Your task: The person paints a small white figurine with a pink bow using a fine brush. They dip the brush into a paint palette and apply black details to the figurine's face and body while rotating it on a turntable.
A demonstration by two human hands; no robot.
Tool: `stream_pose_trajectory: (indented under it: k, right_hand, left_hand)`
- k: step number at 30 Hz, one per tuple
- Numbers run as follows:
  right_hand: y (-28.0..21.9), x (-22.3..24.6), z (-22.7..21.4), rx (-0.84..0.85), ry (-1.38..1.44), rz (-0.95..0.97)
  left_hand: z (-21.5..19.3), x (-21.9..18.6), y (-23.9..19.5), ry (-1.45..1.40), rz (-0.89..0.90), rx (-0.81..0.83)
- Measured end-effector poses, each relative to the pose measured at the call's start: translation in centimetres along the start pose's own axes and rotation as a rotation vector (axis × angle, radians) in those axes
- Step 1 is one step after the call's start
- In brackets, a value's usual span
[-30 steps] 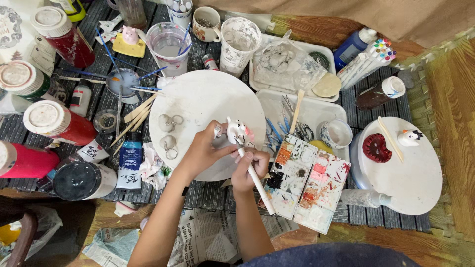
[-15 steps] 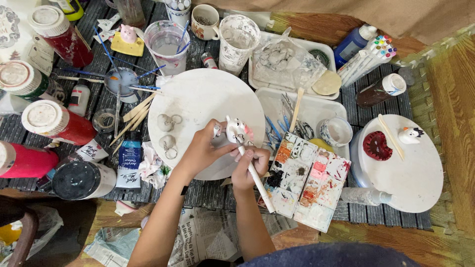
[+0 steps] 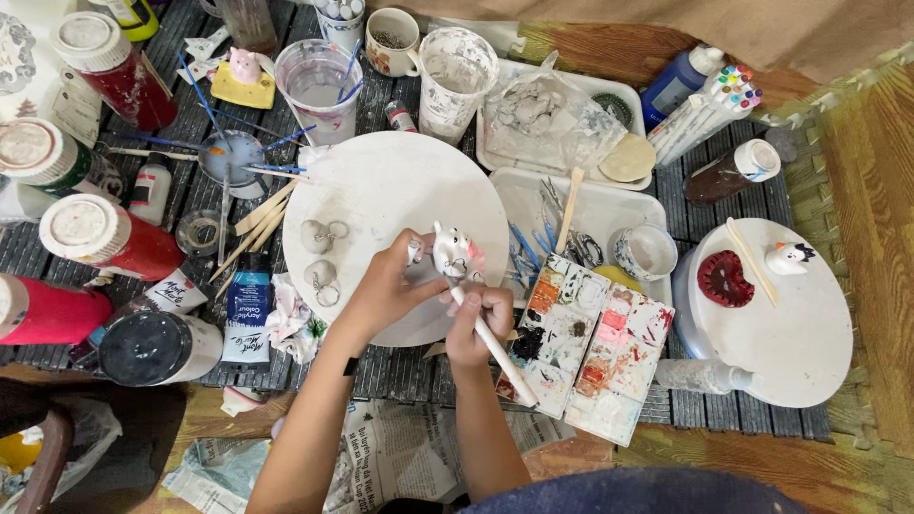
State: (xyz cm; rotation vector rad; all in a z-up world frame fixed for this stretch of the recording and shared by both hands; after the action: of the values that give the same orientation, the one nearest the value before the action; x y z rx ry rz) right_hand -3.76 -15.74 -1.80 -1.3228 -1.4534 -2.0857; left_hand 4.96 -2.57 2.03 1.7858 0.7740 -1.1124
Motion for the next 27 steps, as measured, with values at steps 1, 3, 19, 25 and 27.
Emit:
stream_pose_trajectory:
  k: [1,3,19,25,27]
  right_hand:
    - [-0.4,-0.1,-0.4,-0.005,0.012,0.015]
    - [-0.6,-0.8,-1.1,-0.064,0.072,0.023]
    - [-1.0,-0.5,-3.6,-0.137,-0.142,0.241]
    - [-0.5,0.0,-3.5,-0.079,-0.148,0.314]
    - [0.1,0.3,-3.4,-0.037,-0.163,0.279]
  left_hand:
    - [0.0,0.2,0.1,-0.019,-0.056,0.025]
    - [0.0,0.6,0.2,-0.057,-0.169,0.075]
    - [-1.1,-1.6,0.5,-0.183,-0.017,0.177]
    - [-1.6,-1.8,-0.7,-0.010,-0.035,0.056]
    - [-1.9,-2.3,-2.3,0.103,-0.025,-0.049]
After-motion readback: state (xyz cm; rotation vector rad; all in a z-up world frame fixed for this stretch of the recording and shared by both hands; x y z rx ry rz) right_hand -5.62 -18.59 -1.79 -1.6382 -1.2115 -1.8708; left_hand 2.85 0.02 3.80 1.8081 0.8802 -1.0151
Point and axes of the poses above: each hand's wrist, its own y-axis towards the middle knuckle, its own z-axis out of the palm, x = y × z, the point moved 6 cm from there along y, towards the middle knuckle, and after that the axes turned 5 degrees about -y, right-handed, at the moved point
